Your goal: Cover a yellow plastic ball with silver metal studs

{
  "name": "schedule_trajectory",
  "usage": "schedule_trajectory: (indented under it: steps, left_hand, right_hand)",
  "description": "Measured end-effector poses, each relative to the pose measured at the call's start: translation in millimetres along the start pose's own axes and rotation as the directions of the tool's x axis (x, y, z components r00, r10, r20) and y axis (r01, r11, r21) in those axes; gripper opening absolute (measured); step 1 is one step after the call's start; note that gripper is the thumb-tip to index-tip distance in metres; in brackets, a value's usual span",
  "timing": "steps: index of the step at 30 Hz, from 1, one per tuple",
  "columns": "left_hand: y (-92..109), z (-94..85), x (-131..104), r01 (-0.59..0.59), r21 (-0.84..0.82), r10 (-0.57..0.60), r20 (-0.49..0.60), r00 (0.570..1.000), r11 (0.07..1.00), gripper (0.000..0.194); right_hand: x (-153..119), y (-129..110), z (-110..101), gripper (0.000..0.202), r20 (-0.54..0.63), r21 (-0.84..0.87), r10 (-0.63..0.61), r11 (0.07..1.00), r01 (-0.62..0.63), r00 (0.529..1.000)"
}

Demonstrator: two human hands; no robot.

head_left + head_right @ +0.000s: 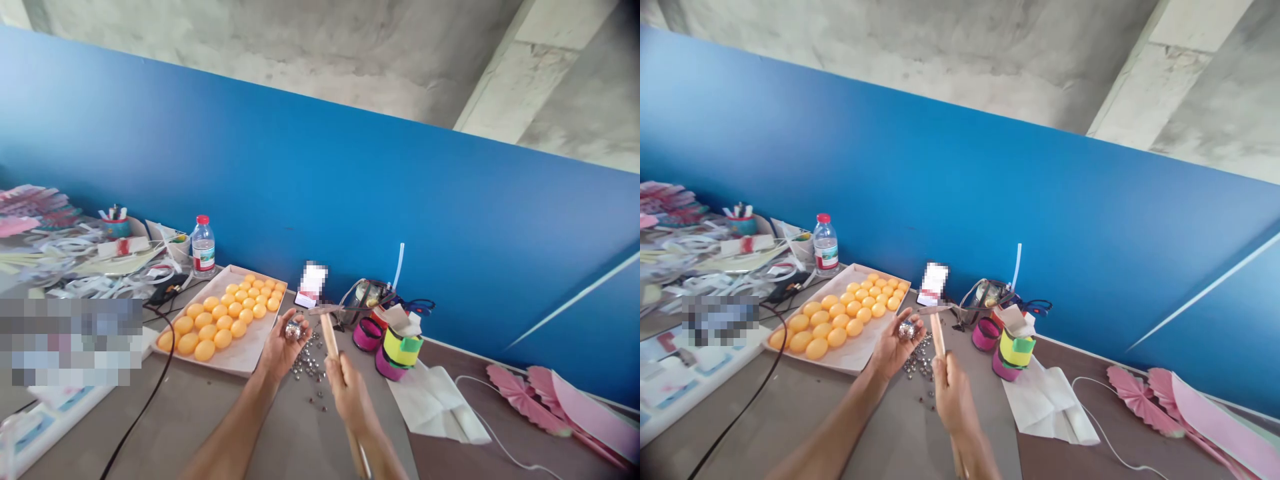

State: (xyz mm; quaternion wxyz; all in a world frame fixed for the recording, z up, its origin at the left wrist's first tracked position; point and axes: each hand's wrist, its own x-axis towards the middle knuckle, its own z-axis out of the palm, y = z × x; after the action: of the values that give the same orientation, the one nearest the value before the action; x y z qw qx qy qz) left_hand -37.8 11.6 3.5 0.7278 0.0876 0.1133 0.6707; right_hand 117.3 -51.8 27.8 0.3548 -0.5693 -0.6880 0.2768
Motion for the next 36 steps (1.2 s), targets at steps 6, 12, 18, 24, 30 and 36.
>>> schedule_trajectory:
  steps: [6, 12, 18, 24, 30, 36]
  left_hand:
    - [-1.0, -3.0, 1.5, -0.020, 0.038, 0.025, -0.133, 0.991, 0.999, 0.021]
    - [1.6, -3.3, -1.1, 0.000, 0.012, 0.001, -0.137, 0.991, 1.000, 0.024]
    - [4.1, -4.1, -1.9, 0.008, -0.027, -0.013, -0.203, 0.979, 1.000, 0.025]
    - [5.5, -2.7, -4.8, 0.012, -0.040, -0.019, -0.192, 0.981, 0.999, 0.030]
    - [7.2, 0.4, -7.3, 0.042, -0.040, -0.047, -0.109, 0.993, 0.998, 0.035]
    - [5.9, -1.0, -6.6, 0.028, -0.053, -0.038, -0.198, 0.979, 0.998, 0.036]
  right_hand:
    - [-1.8, -1.3, 3.0, 0.027, 0.055, -0.053, -0.018, 0.998, 0.021, 0.998]
    - [-4.7, -5.0, 2.4, 0.024, 0.052, -0.036, -0.047, 0.998, 0.049, 0.998]
    - [-6.6, -13.7, -3.2, 0.028, 0.079, -0.051, -0.045, 0.997, 0.050, 0.996]
    - [-7.2, -12.4, -2.4, 0.023, 0.101, -0.084, -0.058, 0.994, 0.067, 0.993]
    - [-6.5, -14.5, -6.9, 0.027, 0.068, -0.033, -0.066, 0.997, 0.068, 0.996]
    - [-6.9, -13.1, -4.9, 0.024, 0.136, -0.104, -0.059, 0.992, 0.073, 0.989]
